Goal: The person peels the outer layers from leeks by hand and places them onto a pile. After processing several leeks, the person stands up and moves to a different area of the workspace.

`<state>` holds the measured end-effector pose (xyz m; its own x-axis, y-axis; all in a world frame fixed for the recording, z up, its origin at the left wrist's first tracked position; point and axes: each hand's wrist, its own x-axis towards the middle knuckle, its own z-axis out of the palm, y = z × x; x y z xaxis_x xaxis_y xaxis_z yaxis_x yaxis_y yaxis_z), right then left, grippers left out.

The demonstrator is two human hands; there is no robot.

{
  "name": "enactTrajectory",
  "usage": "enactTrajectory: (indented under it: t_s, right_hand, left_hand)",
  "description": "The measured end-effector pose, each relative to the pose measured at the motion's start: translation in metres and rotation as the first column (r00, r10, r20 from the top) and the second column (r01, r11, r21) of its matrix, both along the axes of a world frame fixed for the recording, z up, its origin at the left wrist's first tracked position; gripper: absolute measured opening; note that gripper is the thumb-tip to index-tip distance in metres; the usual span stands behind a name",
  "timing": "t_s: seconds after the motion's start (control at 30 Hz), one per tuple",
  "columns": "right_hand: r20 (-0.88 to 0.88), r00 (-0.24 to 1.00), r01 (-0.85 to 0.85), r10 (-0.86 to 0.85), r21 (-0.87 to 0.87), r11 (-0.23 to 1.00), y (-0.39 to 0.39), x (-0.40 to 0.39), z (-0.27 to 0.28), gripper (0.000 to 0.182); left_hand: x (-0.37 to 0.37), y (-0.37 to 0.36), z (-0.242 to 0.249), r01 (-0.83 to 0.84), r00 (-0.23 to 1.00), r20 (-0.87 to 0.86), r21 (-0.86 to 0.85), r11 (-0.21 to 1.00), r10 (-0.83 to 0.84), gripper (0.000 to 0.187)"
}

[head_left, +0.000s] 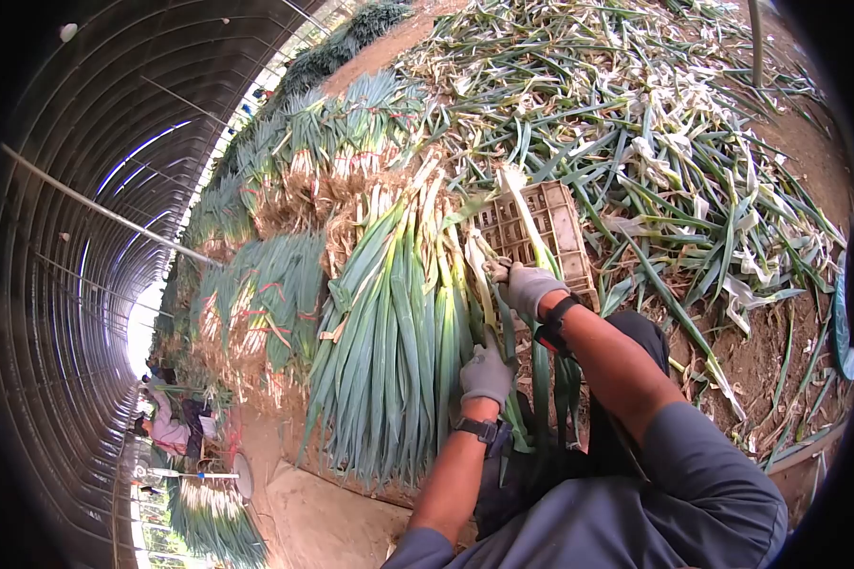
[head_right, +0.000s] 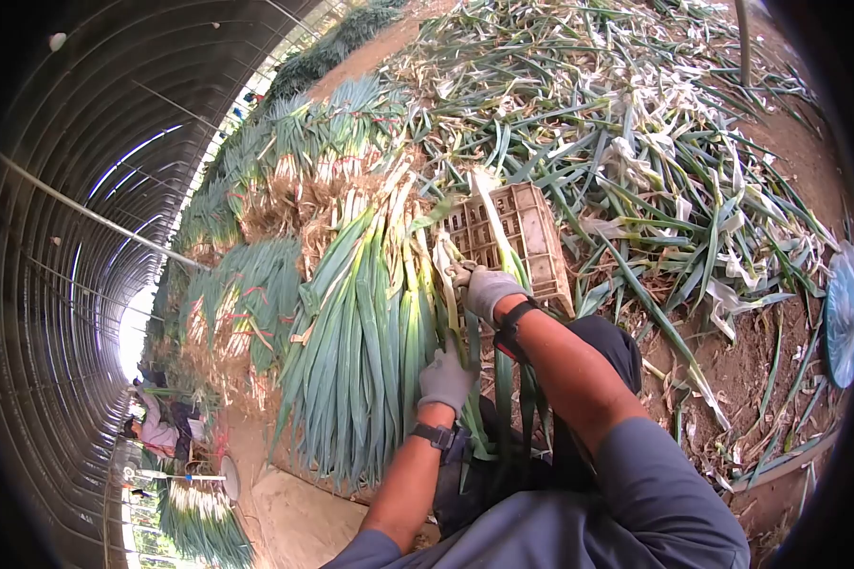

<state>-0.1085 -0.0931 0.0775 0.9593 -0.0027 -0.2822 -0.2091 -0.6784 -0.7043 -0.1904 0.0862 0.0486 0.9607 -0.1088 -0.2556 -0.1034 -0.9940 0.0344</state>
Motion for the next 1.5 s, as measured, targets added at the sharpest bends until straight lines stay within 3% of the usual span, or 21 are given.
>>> enactTrajectory:
  t_s: [0.1,0.2,0.3,0.37,0.43,0.5,0.53,0.67,0.77,0.83,0.87,0.97,1.0,1.03,1.07,1.1,1.17,1.3,1.37,1.43,1.5]
  right_hand:
    - [0.136,0.990,0.010,-0.029,0.139,0.990,-0.002,-0.009,0.002,0.059]
    - [0.077,0.997,-0.024,0.017,0.088,0.996,-0.013,-0.014,0.013,0.060]
    - [0.085,0.996,-0.029,0.021,0.103,0.994,-0.029,-0.013,0.006,0.059]
    - [0.156,0.986,-0.083,0.062,0.128,0.988,-0.047,-0.013,-0.004,0.054]
    - [0.044,0.994,-0.108,0.100,0.515,0.851,-0.059,-0.018,-0.003,0.049]
    - [-0.024,0.992,-0.077,0.121,0.641,0.764,-0.072,-0.033,0.021,0.047]
    - [-0.052,0.990,-0.060,0.134,0.698,0.713,-0.076,-0.034,0.029,0.046]
    - [-0.151,0.946,0.288,-0.287,0.795,0.534,-0.090,-0.024,0.018,0.041]
    - [-0.172,0.939,0.290,-0.297,0.862,0.415,-0.105,-0.017,0.006,0.041]
    - [-0.165,0.955,0.269,-0.245,0.829,0.490,-0.107,-0.024,0.020,0.042]
    - [-0.165,0.963,0.257,-0.215,0.810,0.528,-0.107,-0.028,0.026,0.042]
    - [-0.173,0.961,0.255,-0.218,0.857,0.447,-0.101,-0.029,0.022,0.043]
    - [-0.190,0.964,0.257,-0.186,0.842,0.474,-0.102,-0.034,0.034,0.036]
    - [-0.180,0.966,0.250,-0.184,0.830,0.499,-0.101,-0.031,0.028,0.044]
    - [-0.196,0.961,0.271,-0.197,0.815,0.512,-0.098,-0.027,0.024,0.043]
    - [-0.210,0.954,0.294,-0.214,0.801,0.522,-0.095,-0.025,0.021,0.042]
    - [-0.235,0.952,0.303,-0.194,0.797,0.523,-0.091,-0.022,0.016,0.041]
    - [-0.248,0.964,0.259,-0.095,0.800,0.542,-0.075,-0.016,0.015,0.039]
    - [-0.224,0.971,0.226,-0.079,0.770,0.597,-0.070,-0.016,0.020,0.037]
    - [-0.211,0.976,0.199,-0.047,0.798,0.568,-0.068,-0.017,0.024,0.036]
    - [-0.229,0.973,0.213,-0.039,0.813,0.542,-0.069,-0.019,0.024,0.035]
  left_hand:
    - [-0.005,0.004,0.002,-0.024,1.000,0.012,-0.051,0.998,0.025,0.097]
    - [-0.006,0.011,0.012,-0.015,0.993,0.115,-0.189,0.982,0.037,0.088]
    - [-0.005,0.003,0.060,-0.096,0.994,0.008,-0.466,0.880,0.112,0.084]
    - [0.009,0.000,0.082,-0.023,0.993,0.081,-0.555,0.831,0.082,0.082]
    - [0.036,-0.004,0.100,0.057,0.985,0.164,-0.610,0.791,0.055,0.081]
    - [0.079,-0.004,0.122,0.185,0.957,0.289,-0.635,0.750,0.009,0.082]
    - [0.104,-0.007,0.134,0.226,0.954,0.299,-0.732,0.643,0.006,0.080]
    - [0.158,-0.037,0.216,0.256,0.961,0.277,-0.835,0.487,-0.031,0.074]
    - [0.198,-0.040,0.212,0.243,0.969,0.241,-0.879,0.410,-0.058,0.074]
    - [0.192,-0.047,0.193,0.202,0.978,0.208,-0.898,0.391,-0.027,0.074]
    - [0.187,-0.053,0.179,0.213,0.968,0.249,-0.868,0.448,0.021,0.073]
    - [0.177,-0.054,0.111,0.048,0.999,0.048,-0.841,0.539,-0.015,0.070]
    - [0.175,-0.055,0.074,0.066,0.998,0.053,-0.877,0.476,-0.040,0.074]
    - [0.160,-0.058,0.066,0.001,0.999,-0.033,-0.765,0.644,-0.040,0.076]
    - [0.146,-0.057,0.054,-0.047,0.995,-0.098,-0.730,0.682,-0.035,0.077]
    - [0.159,-0.042,0.005,0.075,0.995,-0.007,-0.600,0.797,-0.098,0.067]
    - [0.155,-0.030,0.021,0.116,0.972,-0.119,-0.510,0.852,-0.204,0.052]
    - [0.182,0.006,0.090,0.009,0.989,0.143,-0.224,0.975,0.024,0.044]
    - [0.224,0.045,0.093,-0.007,0.907,0.413,-0.177,0.984,0.081,0.039]
    - [0.259,0.070,0.113,-0.153,0.905,0.404,0.015,0.988,0.134,0.034]
    - [0.295,0.107,0.096,-0.043,0.863,0.505,0.098,0.994,-0.012,0.032]
